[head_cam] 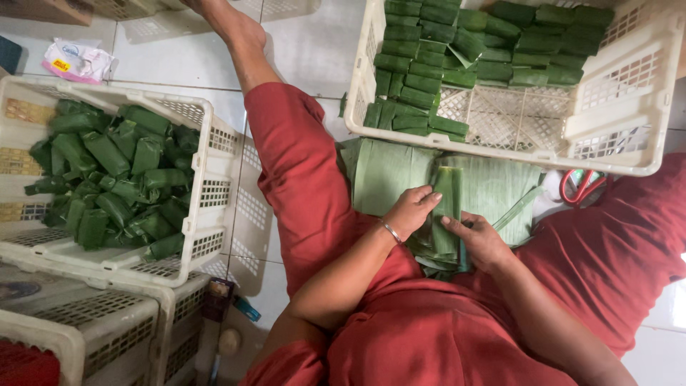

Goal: The person sits on the floor and repeatedly folds banana leaves into cylindrical bundles using a small handheld tool to tuck and secure the edges. Finished bundles are placed into a nearby white plastic crate.

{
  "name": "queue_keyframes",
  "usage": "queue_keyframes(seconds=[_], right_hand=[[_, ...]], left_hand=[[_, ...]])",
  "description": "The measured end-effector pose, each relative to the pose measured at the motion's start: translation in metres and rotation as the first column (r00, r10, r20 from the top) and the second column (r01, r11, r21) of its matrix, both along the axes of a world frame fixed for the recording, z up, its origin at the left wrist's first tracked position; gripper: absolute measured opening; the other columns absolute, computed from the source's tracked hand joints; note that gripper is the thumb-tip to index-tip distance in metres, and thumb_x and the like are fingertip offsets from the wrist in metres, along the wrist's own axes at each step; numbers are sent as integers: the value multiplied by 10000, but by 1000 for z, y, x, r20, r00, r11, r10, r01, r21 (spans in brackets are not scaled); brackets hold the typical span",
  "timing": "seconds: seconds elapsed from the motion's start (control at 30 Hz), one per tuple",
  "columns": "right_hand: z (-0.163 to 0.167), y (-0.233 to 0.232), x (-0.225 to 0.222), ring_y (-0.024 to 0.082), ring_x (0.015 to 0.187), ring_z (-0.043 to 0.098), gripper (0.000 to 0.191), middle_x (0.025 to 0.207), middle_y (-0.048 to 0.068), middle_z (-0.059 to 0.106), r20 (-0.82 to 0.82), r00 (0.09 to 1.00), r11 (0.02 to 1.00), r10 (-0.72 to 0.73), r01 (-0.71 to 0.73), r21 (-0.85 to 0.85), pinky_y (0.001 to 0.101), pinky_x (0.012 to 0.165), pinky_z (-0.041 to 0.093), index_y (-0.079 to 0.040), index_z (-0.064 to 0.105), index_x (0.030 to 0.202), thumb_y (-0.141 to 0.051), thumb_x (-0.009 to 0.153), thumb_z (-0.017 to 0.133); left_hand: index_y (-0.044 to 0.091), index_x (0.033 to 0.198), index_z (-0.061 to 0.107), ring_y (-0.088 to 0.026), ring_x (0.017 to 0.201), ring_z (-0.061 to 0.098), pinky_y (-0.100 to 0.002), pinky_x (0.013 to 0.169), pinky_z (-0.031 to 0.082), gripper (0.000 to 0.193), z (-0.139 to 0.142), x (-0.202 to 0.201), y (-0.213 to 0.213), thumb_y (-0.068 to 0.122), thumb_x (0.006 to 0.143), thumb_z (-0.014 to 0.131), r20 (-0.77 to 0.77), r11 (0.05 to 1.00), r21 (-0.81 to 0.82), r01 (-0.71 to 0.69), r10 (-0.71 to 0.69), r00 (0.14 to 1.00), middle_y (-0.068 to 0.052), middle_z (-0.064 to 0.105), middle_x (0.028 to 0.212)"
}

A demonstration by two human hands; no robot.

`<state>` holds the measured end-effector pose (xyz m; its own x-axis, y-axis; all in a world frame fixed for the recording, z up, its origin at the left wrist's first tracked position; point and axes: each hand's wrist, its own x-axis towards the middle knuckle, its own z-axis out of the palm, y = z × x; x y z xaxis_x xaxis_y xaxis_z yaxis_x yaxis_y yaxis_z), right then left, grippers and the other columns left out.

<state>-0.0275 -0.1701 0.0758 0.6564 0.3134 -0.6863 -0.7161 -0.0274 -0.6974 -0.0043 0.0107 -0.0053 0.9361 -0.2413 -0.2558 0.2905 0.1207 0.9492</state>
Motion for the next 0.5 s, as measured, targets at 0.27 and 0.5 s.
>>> queue_keyframes(seconds=[0.27,0.5], right_hand=[[81,-39,82,255,774,727,271,947,154,751,603,563,598,565,224,-769,393,726,576,-96,788,1157,-322,1029,709],[47,-17,253,345,936,713,205,1133,173,744,659,384,536,647,385,-751,425,813,576,-146,776,1207,-222,1075,639]], left_hand=[[-5,796,572,-91,594,372,-303,514,351,270,7,4,14,165,995,640,-115,995,70,-74,81,990,20,449,650],[-4,842,577,-126,613,457,-354,570,436,245,9,3,9,186,990,627,21,974,219,-64,61,998,-45,498,654]])
